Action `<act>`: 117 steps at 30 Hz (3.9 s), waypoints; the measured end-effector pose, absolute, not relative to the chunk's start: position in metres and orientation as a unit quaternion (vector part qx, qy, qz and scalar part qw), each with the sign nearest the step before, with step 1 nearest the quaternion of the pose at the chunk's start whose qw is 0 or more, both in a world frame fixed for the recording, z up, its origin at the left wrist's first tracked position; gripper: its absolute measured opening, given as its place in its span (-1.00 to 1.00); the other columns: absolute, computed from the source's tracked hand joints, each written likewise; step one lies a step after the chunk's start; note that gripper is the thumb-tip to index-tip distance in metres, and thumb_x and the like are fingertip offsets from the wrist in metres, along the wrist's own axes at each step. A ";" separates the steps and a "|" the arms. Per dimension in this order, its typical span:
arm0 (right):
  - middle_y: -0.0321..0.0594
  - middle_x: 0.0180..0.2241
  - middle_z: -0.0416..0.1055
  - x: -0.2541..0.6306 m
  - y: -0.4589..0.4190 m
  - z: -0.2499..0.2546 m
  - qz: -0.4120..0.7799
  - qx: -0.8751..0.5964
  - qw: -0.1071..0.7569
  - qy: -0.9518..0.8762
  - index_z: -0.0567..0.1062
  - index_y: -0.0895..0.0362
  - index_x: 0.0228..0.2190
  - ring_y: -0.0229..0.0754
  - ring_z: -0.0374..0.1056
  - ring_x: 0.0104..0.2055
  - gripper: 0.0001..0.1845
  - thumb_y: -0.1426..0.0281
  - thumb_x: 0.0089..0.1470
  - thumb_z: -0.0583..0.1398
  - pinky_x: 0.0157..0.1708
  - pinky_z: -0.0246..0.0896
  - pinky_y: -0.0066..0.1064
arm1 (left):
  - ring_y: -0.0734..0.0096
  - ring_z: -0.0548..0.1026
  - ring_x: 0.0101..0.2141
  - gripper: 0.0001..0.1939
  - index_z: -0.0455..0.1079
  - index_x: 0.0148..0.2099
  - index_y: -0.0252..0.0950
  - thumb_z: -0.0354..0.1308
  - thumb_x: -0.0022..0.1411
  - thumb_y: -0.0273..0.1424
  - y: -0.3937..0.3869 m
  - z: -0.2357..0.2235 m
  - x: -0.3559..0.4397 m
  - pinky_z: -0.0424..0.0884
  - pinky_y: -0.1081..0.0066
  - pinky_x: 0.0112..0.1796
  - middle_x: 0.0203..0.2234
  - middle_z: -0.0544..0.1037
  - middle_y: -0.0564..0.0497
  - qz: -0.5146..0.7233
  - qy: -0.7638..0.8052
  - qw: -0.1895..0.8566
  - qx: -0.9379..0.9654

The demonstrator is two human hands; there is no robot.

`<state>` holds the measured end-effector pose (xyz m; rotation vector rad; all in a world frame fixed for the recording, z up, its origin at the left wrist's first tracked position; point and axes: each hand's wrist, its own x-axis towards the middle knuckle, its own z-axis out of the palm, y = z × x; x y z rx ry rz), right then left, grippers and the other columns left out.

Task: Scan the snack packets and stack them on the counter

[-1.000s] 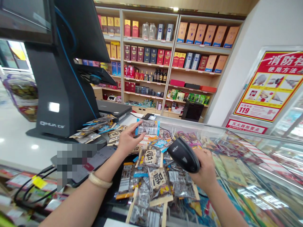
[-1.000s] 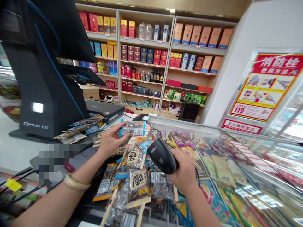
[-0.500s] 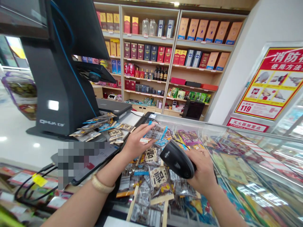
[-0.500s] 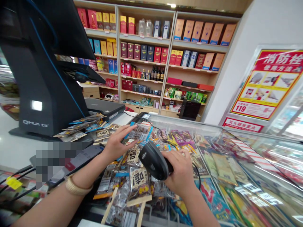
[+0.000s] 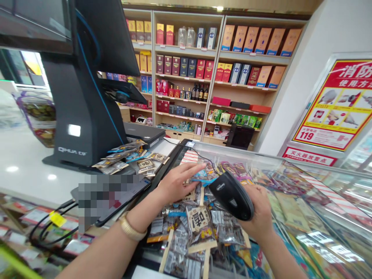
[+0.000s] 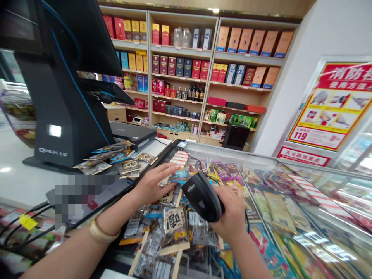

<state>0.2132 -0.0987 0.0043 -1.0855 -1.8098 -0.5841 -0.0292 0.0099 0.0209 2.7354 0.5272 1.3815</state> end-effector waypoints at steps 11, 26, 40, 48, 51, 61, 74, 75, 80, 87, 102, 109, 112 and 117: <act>-0.32 -0.48 0.37 0.221 -0.093 -0.002 -0.254 -0.442 0.464 -0.724 0.40 0.08 -0.29 -0.17 0.30 -0.43 -0.80 0.42 -0.04 0.12 -0.28 0.04 -0.28 | -0.01 0.41 0.04 -0.52 0.36 0.17 -0.30 0.03 0.20 -0.37 0.051 0.014 -0.059 0.28 0.03 0.06 0.01 0.49 -0.25 0.365 0.587 -0.095 0.716; -0.30 -0.48 0.39 0.218 -0.093 -0.002 -0.252 -0.438 0.462 -0.729 0.40 0.07 -0.28 -0.17 0.29 -0.44 -0.80 0.41 -0.03 0.10 -0.29 0.04 -0.27 | -0.13 0.26 0.14 -0.55 0.48 0.03 -0.37 -0.14 0.24 -0.46 0.060 0.010 -0.074 0.32 0.03 -0.04 0.17 0.32 -0.33 0.117 0.738 -0.048 0.662; -0.31 -0.50 0.36 0.220 -0.090 -0.005 -0.248 -0.441 0.461 -0.729 0.40 0.08 -0.30 -0.16 0.27 -0.44 -0.82 0.40 -0.02 0.10 -0.29 0.03 -0.27 | -0.04 0.44 -0.01 -0.67 0.54 -0.13 -0.37 -0.01 0.20 -0.40 0.063 0.013 -0.082 0.40 0.19 -0.13 -0.06 0.53 -0.30 0.125 0.710 -0.082 0.688; -0.30 -0.49 0.36 0.219 -0.090 -0.005 -0.240 -0.447 0.461 -0.728 0.41 0.09 -0.29 -0.16 0.28 -0.43 -0.81 0.43 -0.02 0.10 -0.27 0.01 -0.28 | -0.04 0.55 -0.17 -0.72 0.53 -0.30 -0.31 -0.03 0.19 -0.40 0.065 0.016 -0.084 0.44 0.19 -0.26 -0.25 0.60 -0.28 0.195 0.728 -0.061 0.655; -0.29 -0.48 0.38 0.218 -0.089 -0.005 -0.240 -0.446 0.460 -0.729 0.41 0.09 -0.28 -0.17 0.27 -0.44 -0.82 0.41 0.00 0.11 -0.29 0.00 -0.29 | 0.00 0.54 -0.16 -0.73 0.49 -0.27 -0.28 -0.05 0.21 -0.38 0.067 0.016 -0.086 0.44 0.19 -0.25 -0.19 0.59 -0.23 0.307 0.710 -0.092 0.627; -0.32 -0.49 0.40 0.216 -0.090 0.001 -0.251 -0.441 0.463 -0.727 0.42 0.09 -0.29 -0.20 0.29 -0.45 -0.82 0.40 -0.01 0.12 -0.29 -0.02 -0.31 | 0.48 0.44 -0.54 -0.78 0.25 -0.37 -0.26 0.14 0.05 -0.22 0.071 0.017 -0.059 0.51 0.37 -0.44 -0.48 0.41 0.11 0.716 0.438 0.328 0.433; -0.30 -0.43 0.46 0.207 -0.098 0.008 -0.233 -0.427 0.445 -0.752 0.42 0.08 -0.28 -0.19 0.32 -0.42 -0.81 0.40 0.00 0.10 -0.28 -0.02 -0.29 | 0.62 0.39 -0.50 -0.62 0.19 -0.42 -0.27 0.35 -0.12 -0.25 0.020 0.027 -0.013 0.58 0.22 -0.21 -0.54 0.34 0.23 0.698 0.285 0.512 0.412; -0.30 -0.43 0.46 0.205 -0.099 0.008 -0.232 -0.425 0.442 -0.756 0.42 0.08 -0.27 -0.20 0.33 -0.42 -0.81 0.39 0.01 0.10 -0.28 -0.02 -0.29 | 0.63 0.38 -0.51 -0.64 0.18 -0.41 -0.26 0.32 -0.08 -0.25 0.016 0.025 -0.009 0.58 0.20 -0.19 -0.53 0.33 0.23 0.690 0.280 0.520 0.419; -0.27 -0.40 0.48 0.199 -0.101 0.006 -0.212 -0.439 0.423 -0.763 0.43 0.08 -0.24 -0.19 0.35 -0.38 -0.78 0.39 0.02 0.10 -0.24 -0.02 -0.28 | 0.62 0.34 -0.47 -0.69 0.17 -0.41 -0.25 0.24 0.05 -0.24 0.007 0.016 0.000 0.57 0.16 -0.13 -0.51 0.29 0.20 0.653 0.249 0.531 0.479; -0.27 -0.44 0.44 0.200 -0.099 0.003 -0.200 -0.472 0.400 -0.760 0.43 0.09 -0.27 -0.18 0.32 -0.39 -0.78 0.41 -0.02 0.08 -0.24 -0.02 -0.28 | 0.59 0.33 -0.42 -0.71 0.17 -0.40 -0.25 0.22 0.07 -0.23 0.007 0.013 0.001 0.57 0.22 -0.13 -0.45 0.25 0.17 0.648 0.241 0.520 0.502; -0.19 -0.40 0.39 0.227 -0.097 0.003 -0.324 -0.418 0.535 -0.659 0.36 0.08 -0.24 -0.08 0.34 -0.38 -0.73 0.40 -0.08 0.16 -0.33 0.19 -0.23 | 0.18 0.46 -0.01 -0.70 0.41 -0.21 -0.25 -0.05 0.03 -0.52 -0.003 0.023 -0.015 0.33 0.17 0.06 -0.08 0.53 -0.11 0.429 0.211 0.231 0.847; -0.24 -0.45 0.34 0.225 -0.093 -0.001 -0.312 -0.426 0.519 -0.672 0.37 0.06 -0.27 -0.09 0.33 -0.38 -0.74 0.46 -0.10 0.15 -0.33 0.17 -0.23 | 0.07 0.43 -0.01 -0.60 0.39 0.02 -0.30 -0.02 0.13 -0.44 0.038 0.016 -0.040 0.31 0.14 0.03 -0.04 0.48 -0.20 0.369 0.533 -0.007 0.762; -0.27 -0.47 0.33 0.223 -0.093 0.002 -0.305 -0.420 0.521 -0.678 0.37 0.07 -0.32 -0.12 0.30 -0.41 -0.80 0.47 -0.08 0.15 -0.35 0.13 -0.26 | -0.15 0.39 0.05 -0.47 0.31 0.17 -0.30 0.09 0.13 -0.30 0.050 0.016 -0.058 0.24 0.00 0.03 0.07 0.40 -0.33 0.210 0.688 -0.073 0.691; -0.26 -0.45 0.36 0.220 -0.094 0.004 -0.299 -0.419 0.516 -0.685 0.39 0.08 -0.30 -0.13 0.30 -0.41 -0.81 0.46 -0.06 0.13 -0.34 0.11 -0.27 | -0.22 0.40 0.04 -0.50 0.33 0.16 -0.35 0.01 0.21 -0.28 0.058 0.015 -0.076 0.23 -0.03 0.00 0.05 0.44 -0.38 0.091 0.755 -0.031 0.648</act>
